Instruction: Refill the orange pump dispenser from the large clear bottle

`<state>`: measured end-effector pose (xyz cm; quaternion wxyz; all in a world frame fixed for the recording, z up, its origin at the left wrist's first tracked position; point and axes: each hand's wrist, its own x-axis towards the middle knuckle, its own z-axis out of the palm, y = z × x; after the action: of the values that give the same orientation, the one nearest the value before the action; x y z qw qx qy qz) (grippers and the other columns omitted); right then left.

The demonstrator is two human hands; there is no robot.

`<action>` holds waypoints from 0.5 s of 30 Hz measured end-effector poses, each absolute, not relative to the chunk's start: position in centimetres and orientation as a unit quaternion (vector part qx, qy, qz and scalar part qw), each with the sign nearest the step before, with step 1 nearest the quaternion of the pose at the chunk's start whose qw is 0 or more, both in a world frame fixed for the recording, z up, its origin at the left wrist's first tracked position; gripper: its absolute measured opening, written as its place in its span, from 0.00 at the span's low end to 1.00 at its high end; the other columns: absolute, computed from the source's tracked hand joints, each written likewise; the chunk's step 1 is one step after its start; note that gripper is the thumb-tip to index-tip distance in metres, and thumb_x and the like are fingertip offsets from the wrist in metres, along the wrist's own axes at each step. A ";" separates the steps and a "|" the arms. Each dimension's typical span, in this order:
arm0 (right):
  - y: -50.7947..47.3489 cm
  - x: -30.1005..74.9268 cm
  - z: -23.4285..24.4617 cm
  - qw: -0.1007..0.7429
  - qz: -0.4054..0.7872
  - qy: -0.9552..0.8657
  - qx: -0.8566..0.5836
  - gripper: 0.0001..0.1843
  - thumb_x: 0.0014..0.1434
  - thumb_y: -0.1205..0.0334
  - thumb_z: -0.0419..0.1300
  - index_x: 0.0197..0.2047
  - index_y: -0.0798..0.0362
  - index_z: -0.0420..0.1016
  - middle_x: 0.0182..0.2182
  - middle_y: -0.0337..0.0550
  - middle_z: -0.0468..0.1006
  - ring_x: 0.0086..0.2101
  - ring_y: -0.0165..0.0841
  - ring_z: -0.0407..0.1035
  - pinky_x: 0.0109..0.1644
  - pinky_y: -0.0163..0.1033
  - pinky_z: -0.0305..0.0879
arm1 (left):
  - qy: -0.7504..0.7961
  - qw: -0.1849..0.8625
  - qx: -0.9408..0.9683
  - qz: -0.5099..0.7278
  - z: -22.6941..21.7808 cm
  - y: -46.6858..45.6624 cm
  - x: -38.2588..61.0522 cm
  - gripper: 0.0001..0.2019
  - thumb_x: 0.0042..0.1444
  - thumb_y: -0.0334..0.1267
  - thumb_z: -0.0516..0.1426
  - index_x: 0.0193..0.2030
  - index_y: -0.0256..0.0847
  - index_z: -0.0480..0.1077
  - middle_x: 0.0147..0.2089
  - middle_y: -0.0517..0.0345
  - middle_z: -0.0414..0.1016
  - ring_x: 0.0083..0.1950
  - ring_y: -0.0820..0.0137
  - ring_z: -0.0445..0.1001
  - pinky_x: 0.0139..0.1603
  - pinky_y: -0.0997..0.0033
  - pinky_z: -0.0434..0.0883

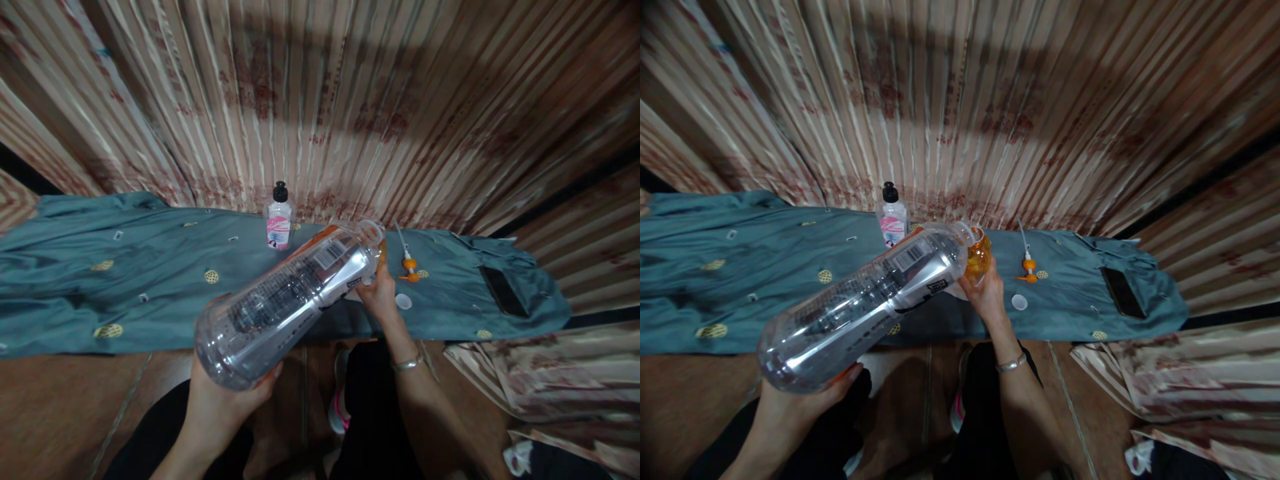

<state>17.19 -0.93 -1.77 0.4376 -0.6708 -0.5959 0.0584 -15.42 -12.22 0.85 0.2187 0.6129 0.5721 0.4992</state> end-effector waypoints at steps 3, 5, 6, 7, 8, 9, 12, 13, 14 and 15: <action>-0.9 17.2 -1.9 0.435 0.058 -0.596 -0.673 0.38 0.54 0.42 0.63 0.61 0.57 0.70 0.47 0.58 0.86 0.45 0.51 0.82 0.47 0.53 0.80 | 0.600 0.207 0.562 0.530 2.2 -12.5 -13.5 0.27 0.46 0.55 0.71 0.50 0.44 0.76 0.36 0.57 0.77 0.40 0.53 0.80 0.58 0.41 0.79; -0.9 17.2 -1.9 0.437 0.059 -0.594 -0.673 0.38 0.53 0.42 0.63 0.61 0.58 0.70 0.46 0.59 0.86 0.44 0.52 0.82 0.46 0.53 0.80 | 0.611 0.196 0.547 0.537 2.7 -12.6 -12.8 0.28 0.46 0.59 0.71 0.48 0.45 0.76 0.37 0.56 0.77 0.40 0.53 0.79 0.59 0.39 0.78; -0.9 17.2 -1.8 0.438 0.059 -0.594 -0.672 0.38 0.53 0.42 0.64 0.61 0.58 0.70 0.46 0.59 0.86 0.44 0.52 0.82 0.46 0.53 0.80 | 0.615 0.193 0.545 0.536 2.7 -12.6 -12.8 0.28 0.45 0.60 0.71 0.47 0.45 0.76 0.38 0.55 0.77 0.39 0.54 0.78 0.59 0.39 0.78; -0.9 17.1 -1.8 0.440 0.060 -0.594 -0.671 0.38 0.53 0.43 0.64 0.61 0.57 0.70 0.47 0.59 0.86 0.45 0.52 0.82 0.47 0.52 0.80 | 0.616 0.196 0.550 0.529 2.6 -12.5 -13.0 0.27 0.44 0.59 0.71 0.45 0.45 0.75 0.39 0.55 0.78 0.39 0.54 0.78 0.58 0.39 0.79; -1.0 17.1 -1.8 0.441 0.061 -0.594 -0.670 0.38 0.53 0.43 0.64 0.61 0.57 0.70 0.47 0.59 0.86 0.45 0.51 0.82 0.47 0.52 0.80 | 0.615 0.200 0.559 0.520 2.4 -12.5 -13.4 0.26 0.44 0.58 0.72 0.44 0.46 0.75 0.40 0.54 0.78 0.38 0.54 0.79 0.57 0.39 0.80; -1.0 17.1 -1.7 0.442 0.063 -0.594 -0.669 0.37 0.53 0.44 0.64 0.61 0.56 0.70 0.47 0.58 0.86 0.45 0.51 0.82 0.48 0.52 0.80 | 0.609 0.207 0.574 0.506 2.2 -12.4 -13.9 0.25 0.44 0.56 0.72 0.43 0.46 0.74 0.41 0.53 0.79 0.38 0.55 0.79 0.55 0.40 0.81; -1.0 17.1 -1.6 0.441 0.070 -0.594 -0.669 0.37 0.54 0.44 0.64 0.61 0.58 0.70 0.47 0.60 0.85 0.46 0.53 0.82 0.48 0.55 0.80 | 0.590 0.199 0.609 0.491 1.9 -12.1 -14.9 0.20 0.46 0.51 0.72 0.40 0.46 0.73 0.38 0.55 0.78 0.36 0.54 0.80 0.53 0.40 0.82; -1.0 17.1 -1.6 0.441 0.072 -0.593 -0.670 0.37 0.54 0.44 0.64 0.61 0.58 0.70 0.47 0.60 0.85 0.46 0.53 0.82 0.48 0.55 0.80 | 0.582 0.197 0.616 0.493 2.1 -12.0 -15.0 0.19 0.46 0.50 0.72 0.39 0.46 0.72 0.36 0.57 0.78 0.36 0.54 0.81 0.54 0.40 0.82; -1.0 17.1 -1.5 0.440 0.073 -0.592 -0.671 0.38 0.54 0.44 0.64 0.62 0.59 0.70 0.48 0.60 0.85 0.46 0.54 0.82 0.48 0.55 0.80 | 0.575 0.197 0.621 0.495 2.4 -11.9 -14.8 0.19 0.46 0.50 0.72 0.38 0.47 0.71 0.35 0.58 0.77 0.37 0.54 0.82 0.56 0.40 0.82; -1.0 17.1 -1.5 0.441 0.073 -0.592 -0.671 0.38 0.53 0.44 0.64 0.62 0.59 0.70 0.48 0.60 0.85 0.46 0.54 0.82 0.48 0.56 0.80 | 0.572 0.200 0.622 0.497 2.7 -11.8 -14.5 0.20 0.44 0.50 0.73 0.36 0.48 0.70 0.34 0.60 0.76 0.40 0.52 0.83 0.58 0.40 0.81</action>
<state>17.07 -1.02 -1.51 0.4407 -0.6712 -0.5915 0.0732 -14.46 -11.79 2.72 0.1998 0.6216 0.5719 0.4967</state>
